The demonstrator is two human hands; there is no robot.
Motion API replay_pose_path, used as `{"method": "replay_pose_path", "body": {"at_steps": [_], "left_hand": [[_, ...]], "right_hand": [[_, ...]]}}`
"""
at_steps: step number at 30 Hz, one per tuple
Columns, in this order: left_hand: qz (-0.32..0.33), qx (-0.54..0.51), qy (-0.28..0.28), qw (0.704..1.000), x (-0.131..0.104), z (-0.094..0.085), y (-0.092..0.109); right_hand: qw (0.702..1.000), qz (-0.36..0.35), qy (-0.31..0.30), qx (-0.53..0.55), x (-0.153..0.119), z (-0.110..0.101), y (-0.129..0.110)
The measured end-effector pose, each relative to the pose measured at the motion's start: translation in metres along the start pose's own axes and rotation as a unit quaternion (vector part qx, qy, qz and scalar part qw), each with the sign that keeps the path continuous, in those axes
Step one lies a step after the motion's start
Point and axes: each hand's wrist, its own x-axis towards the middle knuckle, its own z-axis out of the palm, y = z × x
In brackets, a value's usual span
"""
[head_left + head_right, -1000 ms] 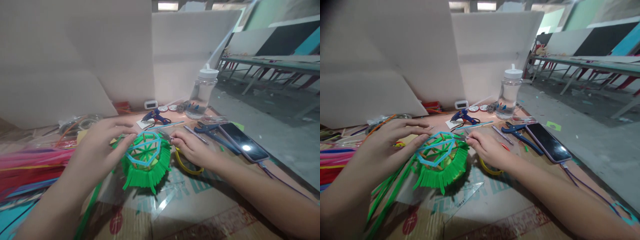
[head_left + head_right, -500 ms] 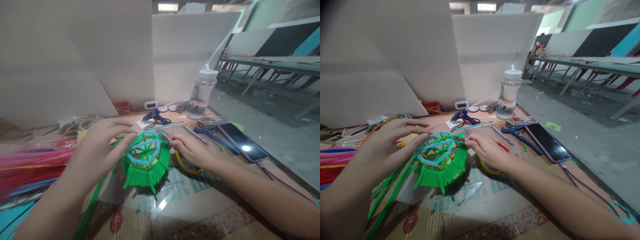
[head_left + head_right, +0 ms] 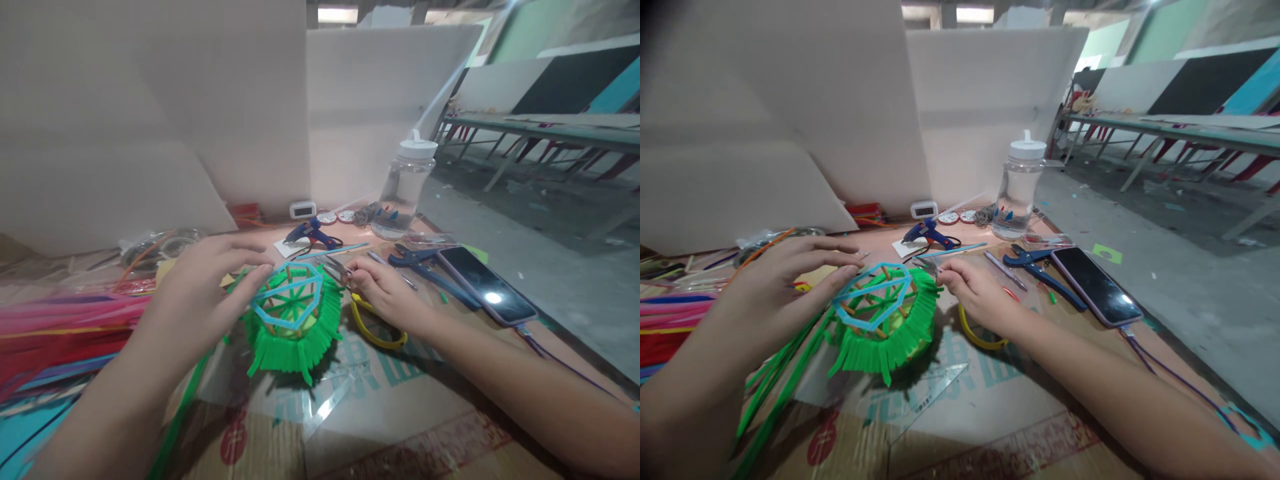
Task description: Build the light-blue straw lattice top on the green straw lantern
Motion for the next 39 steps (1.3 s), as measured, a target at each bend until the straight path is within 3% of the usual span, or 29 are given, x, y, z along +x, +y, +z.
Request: {"method": "replay_pose_path", "body": {"at_steps": [11, 25, 34, 39], "left_hand": [[-0.002, 0.001, 0.008, 1.0, -0.0005, -0.0012, 0.0008], [0.004, 0.004, 0.001, 1.0, 0.0015, -0.0018, 0.0026], [0.026, 0.005, 0.021, 0.999, 0.0006, 0.0024, -0.0025], [0.028, 0.007, 0.02, 0.999, -0.0009, 0.0021, -0.0036]], "right_hand": [[0.998, -0.018, -0.053, -0.038, 0.0009, -0.0042, 0.0067], [0.998, -0.008, -0.062, -0.03, -0.0001, -0.0009, 0.0041], [0.998, -0.014, -0.051, -0.026, -0.0002, 0.0015, 0.0054], [1.0, -0.012, 0.009, -0.022, -0.0011, -0.0004, 0.0019]]}}
